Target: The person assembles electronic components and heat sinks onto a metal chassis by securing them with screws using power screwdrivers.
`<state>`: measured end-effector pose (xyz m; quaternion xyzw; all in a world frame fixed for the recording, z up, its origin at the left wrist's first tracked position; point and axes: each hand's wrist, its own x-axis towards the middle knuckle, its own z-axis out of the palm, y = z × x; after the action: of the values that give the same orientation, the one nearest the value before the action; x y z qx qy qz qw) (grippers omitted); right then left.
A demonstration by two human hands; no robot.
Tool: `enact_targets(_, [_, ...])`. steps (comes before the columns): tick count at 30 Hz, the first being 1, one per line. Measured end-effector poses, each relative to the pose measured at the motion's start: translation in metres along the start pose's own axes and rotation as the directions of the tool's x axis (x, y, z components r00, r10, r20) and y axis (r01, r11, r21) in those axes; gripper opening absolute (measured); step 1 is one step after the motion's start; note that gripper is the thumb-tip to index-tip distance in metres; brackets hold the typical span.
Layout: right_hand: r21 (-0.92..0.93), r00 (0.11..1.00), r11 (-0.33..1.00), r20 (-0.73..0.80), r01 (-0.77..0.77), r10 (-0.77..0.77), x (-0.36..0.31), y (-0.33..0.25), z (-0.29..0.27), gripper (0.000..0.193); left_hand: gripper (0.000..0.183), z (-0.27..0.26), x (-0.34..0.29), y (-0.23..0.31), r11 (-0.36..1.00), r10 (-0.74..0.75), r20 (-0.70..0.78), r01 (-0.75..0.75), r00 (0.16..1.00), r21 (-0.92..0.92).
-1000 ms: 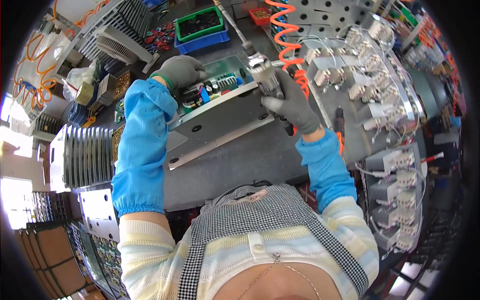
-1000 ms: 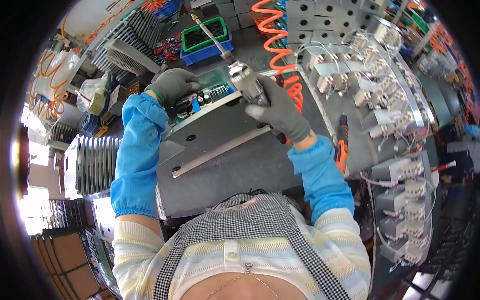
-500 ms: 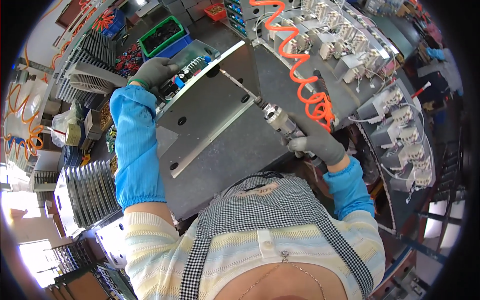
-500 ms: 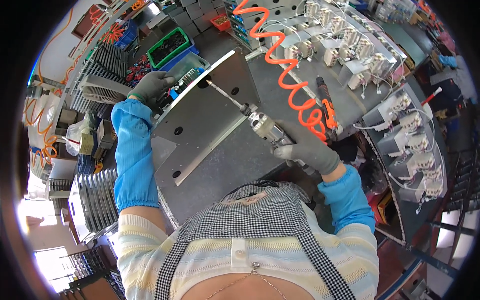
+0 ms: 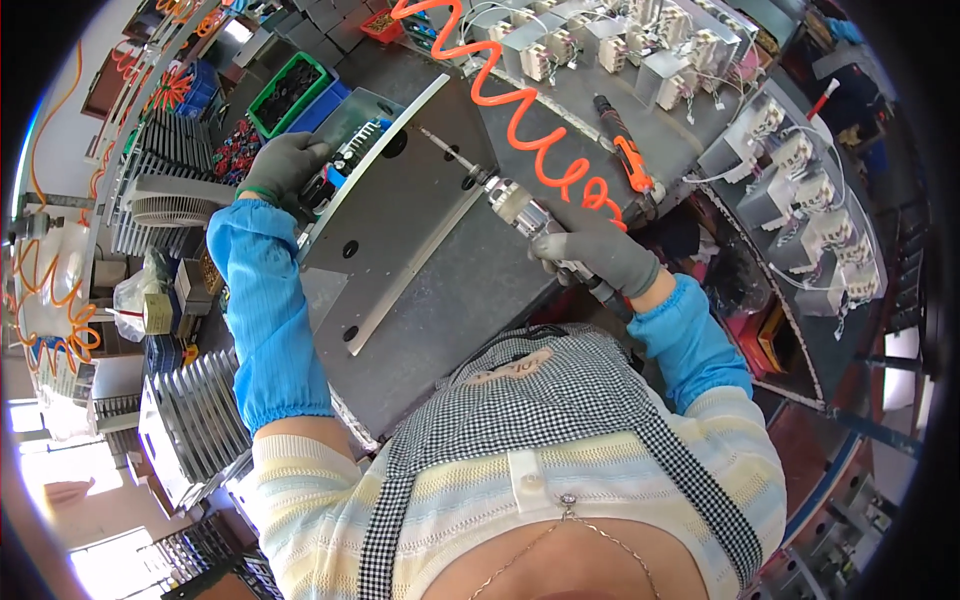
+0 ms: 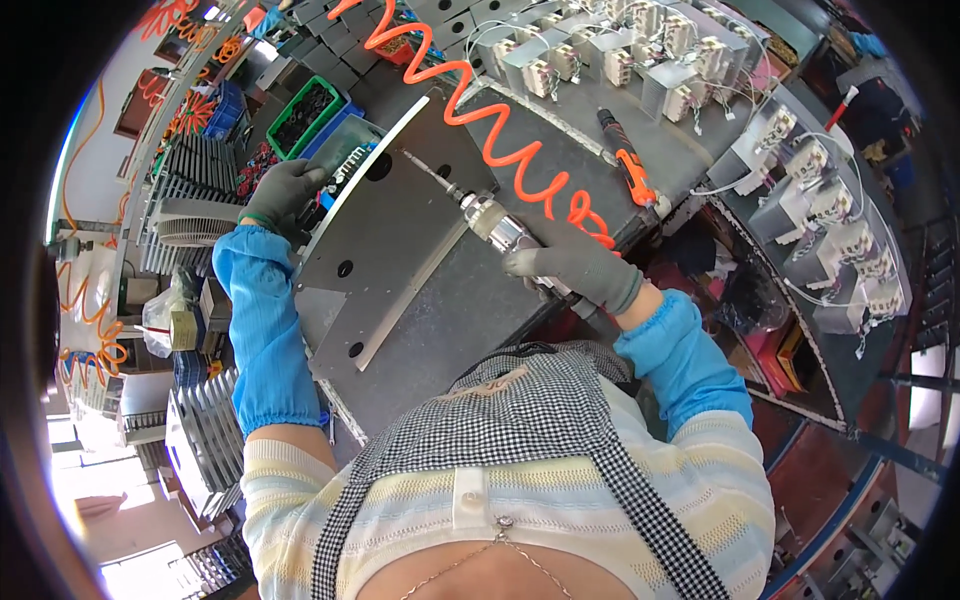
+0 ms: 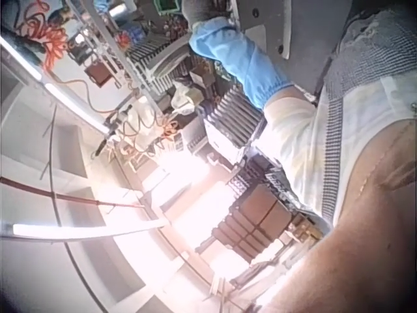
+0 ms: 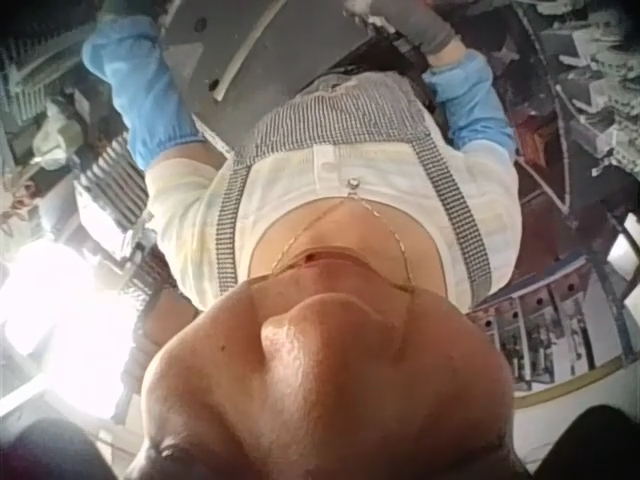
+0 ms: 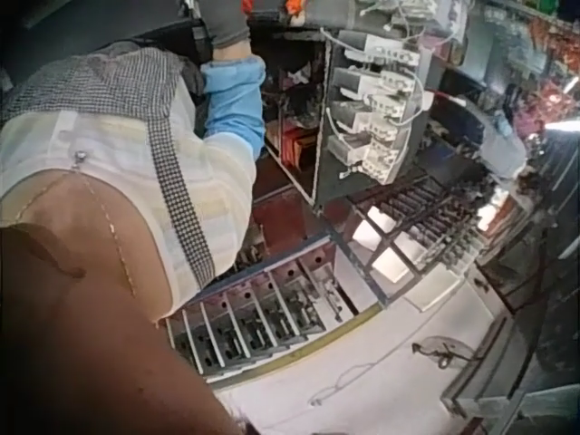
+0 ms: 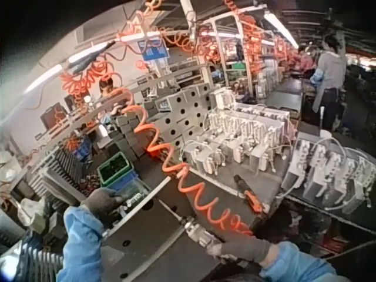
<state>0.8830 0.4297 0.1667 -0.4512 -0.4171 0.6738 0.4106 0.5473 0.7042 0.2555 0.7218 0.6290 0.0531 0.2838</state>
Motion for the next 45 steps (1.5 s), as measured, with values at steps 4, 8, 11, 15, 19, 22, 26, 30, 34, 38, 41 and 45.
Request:
enact_targets(4, [-0.055, 0.998, 0.997, 0.010, 0.060, -0.059, 0.000, 0.003, 0.004, 0.065, 0.032, 0.004, 0.005, -0.004, 0.994, 0.052, 0.026, -0.049, 0.998, -0.100])
enact_targets(8, [-0.024, 0.997, 0.996, 0.016, 0.081, -0.081, -0.002, -0.001, 0.006, 0.056, 0.029, 0.003, 0.009, -0.015, 0.993, 0.102, -0.005, -0.102, 0.995, -0.059])
enact_targets(11, [0.291, 0.988, 0.945, 0.007, -0.151, 0.156, -0.009, -0.007, -0.005, 0.043, 0.027, 0.003, -0.001, -0.001, 0.993, 0.115, -0.037, -0.115, 0.993, -0.004])
enact_targets(15, [0.205, 0.987, 0.966, 0.005, -0.159, 0.161, -0.011, -0.029, -0.005, 0.038, 0.025, 0.001, -0.008, 0.004, 0.994, 0.104, -0.031, -0.103, 0.994, 0.030])
enact_targets(19, [0.145, 0.986, 0.976, 0.018, -0.165, 0.164, -0.006, -0.035, -0.002, 0.040, 0.024, 0.001, -0.007, 0.000, 0.998, 0.039, -0.023, -0.040, 0.999, -0.057])
enact_targets(22, [0.149, 0.988, 0.976, 0.031, -0.157, 0.154, 0.002, -0.032, -0.010, 0.046, 0.032, 0.005, -0.009, 0.012, 0.999, 0.004, -0.003, -0.004, 1.000, -0.050])
enact_targets(26, [0.122, 0.990, 0.985, 0.088, -0.122, 0.112, 0.015, -0.036, -0.010, 0.053, 0.026, 0.000, -0.001, -0.019, 0.995, 0.094, -0.092, -0.093, 0.991, 0.020])
enact_targets(30, [0.161, 0.978, 0.973, 0.153, -0.168, 0.144, 0.035, -0.033, -0.030, 0.054, 0.029, 0.000, 0.001, -0.017, 0.995, 0.081, -0.134, -0.072, 0.988, 0.070])
enact_targets(34, [0.070, 0.979, 0.988, 0.156, -0.140, 0.128, 0.050, -0.036, -0.040, 0.055, 0.029, 0.003, 0.007, -0.015, 1.000, -0.021, -0.147, 0.020, 0.989, -0.005])
enact_targets(38, [0.042, 0.974, 0.989, 0.185, -0.143, 0.133, 0.041, -0.045, -0.023, 0.051, 0.039, -0.004, 0.029, -0.092, 0.868, 0.044, -0.122, -0.098, 0.992, -0.487])
enact_targets(41, [0.010, 0.969, 0.984, 0.179, -0.177, 0.173, 0.010, -0.053, -0.026, 0.051, 0.037, -0.027, 0.028, -0.084, 0.667, 0.007, -0.310, -0.236, 0.951, -0.707])
enact_targets(45, [0.037, 0.970, 0.994, 0.222, -0.107, 0.096, 0.011, -0.071, -0.016, 0.055, 0.040, -0.030, 0.017, -0.074, 0.096, 0.145, -0.154, -0.169, 0.977, -0.981])
